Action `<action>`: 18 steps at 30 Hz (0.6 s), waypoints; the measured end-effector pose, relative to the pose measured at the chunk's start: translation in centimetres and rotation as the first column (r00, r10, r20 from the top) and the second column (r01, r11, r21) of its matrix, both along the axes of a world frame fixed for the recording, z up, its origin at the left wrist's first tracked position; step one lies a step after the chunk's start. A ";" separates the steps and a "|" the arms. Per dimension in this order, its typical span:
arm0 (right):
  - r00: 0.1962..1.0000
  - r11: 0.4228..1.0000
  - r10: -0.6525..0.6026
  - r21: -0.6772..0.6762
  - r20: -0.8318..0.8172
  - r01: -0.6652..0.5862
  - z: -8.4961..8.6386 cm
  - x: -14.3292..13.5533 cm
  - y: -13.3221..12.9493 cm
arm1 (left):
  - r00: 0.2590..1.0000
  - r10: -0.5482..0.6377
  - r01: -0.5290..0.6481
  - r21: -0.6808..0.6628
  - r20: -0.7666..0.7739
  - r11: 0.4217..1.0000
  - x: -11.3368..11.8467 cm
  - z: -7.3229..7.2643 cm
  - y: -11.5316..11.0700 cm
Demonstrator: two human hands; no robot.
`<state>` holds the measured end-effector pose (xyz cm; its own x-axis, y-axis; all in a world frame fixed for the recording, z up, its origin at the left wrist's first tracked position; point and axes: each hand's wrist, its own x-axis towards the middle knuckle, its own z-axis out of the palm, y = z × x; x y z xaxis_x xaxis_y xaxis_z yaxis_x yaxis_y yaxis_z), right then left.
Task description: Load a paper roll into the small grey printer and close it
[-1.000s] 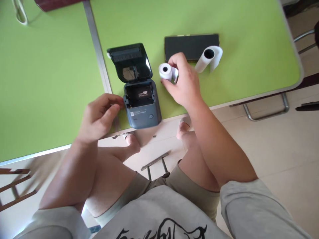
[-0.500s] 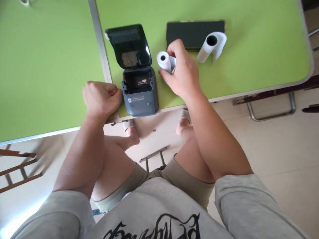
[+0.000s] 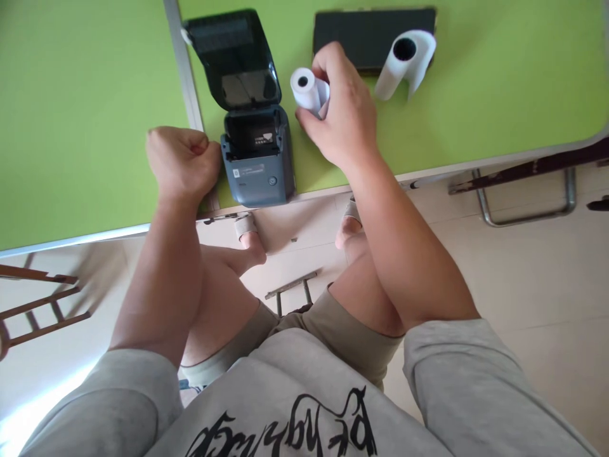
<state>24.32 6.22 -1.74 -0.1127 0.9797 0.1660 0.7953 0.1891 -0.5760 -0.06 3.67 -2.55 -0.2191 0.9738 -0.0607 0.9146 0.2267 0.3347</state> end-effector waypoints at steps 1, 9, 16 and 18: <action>1.000 1.000 0.014 0.000 -0.010 -0.014 -0.1 0.0 0.0 | 1.000 -0.018 0.018 -0.001 -0.021 1.000 0.1 0.1 -0.2; 0.993 0.984 0.008 0.180 -0.121 0.014 -2.6 -0.2 1.0 | 0.983 0.013 -0.013 0.002 -0.183 1.000 1.0 0.5 -0.4; 0.987 0.976 0.068 0.217 -0.148 -0.034 -3.8 0.3 1.6 | 0.982 -0.030 0.030 -0.003 -0.188 1.000 0.6 0.5 -0.6; 0.987 0.973 0.075 0.229 -0.145 -0.040 -4.0 0.2 1.7 | 0.979 -0.053 0.053 -0.006 -0.197 0.999 0.5 0.6 -0.5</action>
<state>24.53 7.87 -5.76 -0.1244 0.9078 0.4006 0.6858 0.3705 -0.6265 0.42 3.13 -1.95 -0.1753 0.9843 -0.0219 0.9733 0.1766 0.1469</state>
